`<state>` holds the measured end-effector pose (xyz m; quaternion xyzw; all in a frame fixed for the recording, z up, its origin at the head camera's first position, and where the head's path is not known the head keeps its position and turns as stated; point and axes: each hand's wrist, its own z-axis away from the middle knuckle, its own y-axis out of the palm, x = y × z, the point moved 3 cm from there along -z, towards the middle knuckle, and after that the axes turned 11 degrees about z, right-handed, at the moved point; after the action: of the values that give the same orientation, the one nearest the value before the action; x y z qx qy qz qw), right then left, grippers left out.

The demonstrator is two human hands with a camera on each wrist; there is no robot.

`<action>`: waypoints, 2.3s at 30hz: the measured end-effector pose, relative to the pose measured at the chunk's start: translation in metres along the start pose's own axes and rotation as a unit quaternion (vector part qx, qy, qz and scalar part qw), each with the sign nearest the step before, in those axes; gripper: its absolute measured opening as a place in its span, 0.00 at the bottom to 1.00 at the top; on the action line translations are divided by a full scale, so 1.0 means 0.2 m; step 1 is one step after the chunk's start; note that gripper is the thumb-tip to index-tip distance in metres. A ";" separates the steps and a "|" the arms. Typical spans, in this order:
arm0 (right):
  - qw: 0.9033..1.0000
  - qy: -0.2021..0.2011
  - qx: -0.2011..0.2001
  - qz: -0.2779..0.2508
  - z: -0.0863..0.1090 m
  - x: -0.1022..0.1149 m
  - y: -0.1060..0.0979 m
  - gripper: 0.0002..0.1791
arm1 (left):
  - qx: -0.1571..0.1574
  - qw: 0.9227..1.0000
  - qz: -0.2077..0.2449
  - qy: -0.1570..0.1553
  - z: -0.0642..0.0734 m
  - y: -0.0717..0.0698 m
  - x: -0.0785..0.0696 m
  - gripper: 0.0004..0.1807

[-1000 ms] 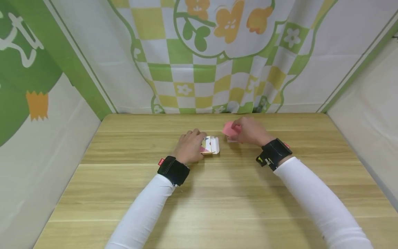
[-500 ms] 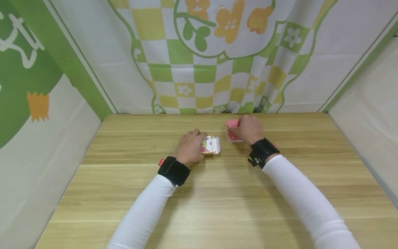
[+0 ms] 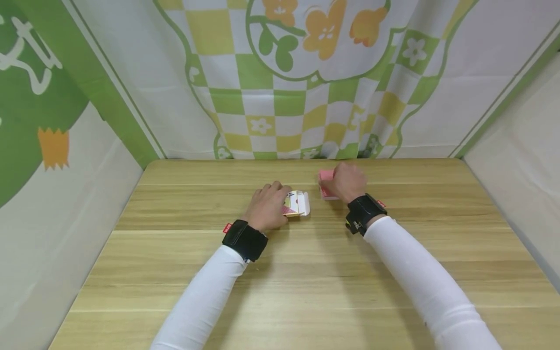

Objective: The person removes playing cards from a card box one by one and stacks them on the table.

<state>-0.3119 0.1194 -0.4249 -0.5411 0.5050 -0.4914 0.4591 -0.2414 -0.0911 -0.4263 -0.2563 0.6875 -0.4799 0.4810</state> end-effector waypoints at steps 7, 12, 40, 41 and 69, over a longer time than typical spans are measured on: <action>1.000 -0.005 -0.004 0.005 0.00 0.02 0.00 0.28 | 0.002 1.000 0.007 -0.003 0.00 0.00 0.00 0.38; 1.000 0.001 0.002 0.019 -0.01 0.03 0.01 0.28 | 0.006 1.000 0.011 -0.005 0.00 -0.01 0.00 0.38; 0.999 0.002 0.006 0.043 -0.01 0.05 0.04 0.27 | 0.011 1.000 0.013 -0.009 0.00 0.00 0.01 0.38; 0.999 0.003 0.007 0.043 -0.01 0.05 0.04 0.27 | 0.011 1.000 0.013 -0.009 0.00 0.00 0.01 0.38; 0.999 0.007 0.007 0.041 0.00 0.04 0.04 0.29 | 0.011 1.000 0.007 -0.018 0.01 0.02 0.01 0.38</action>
<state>-0.3124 0.1115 -0.4331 -0.5133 0.5266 -0.4796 0.4789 -0.2403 -0.0911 -0.4299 -0.2544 0.6751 -0.4796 0.4995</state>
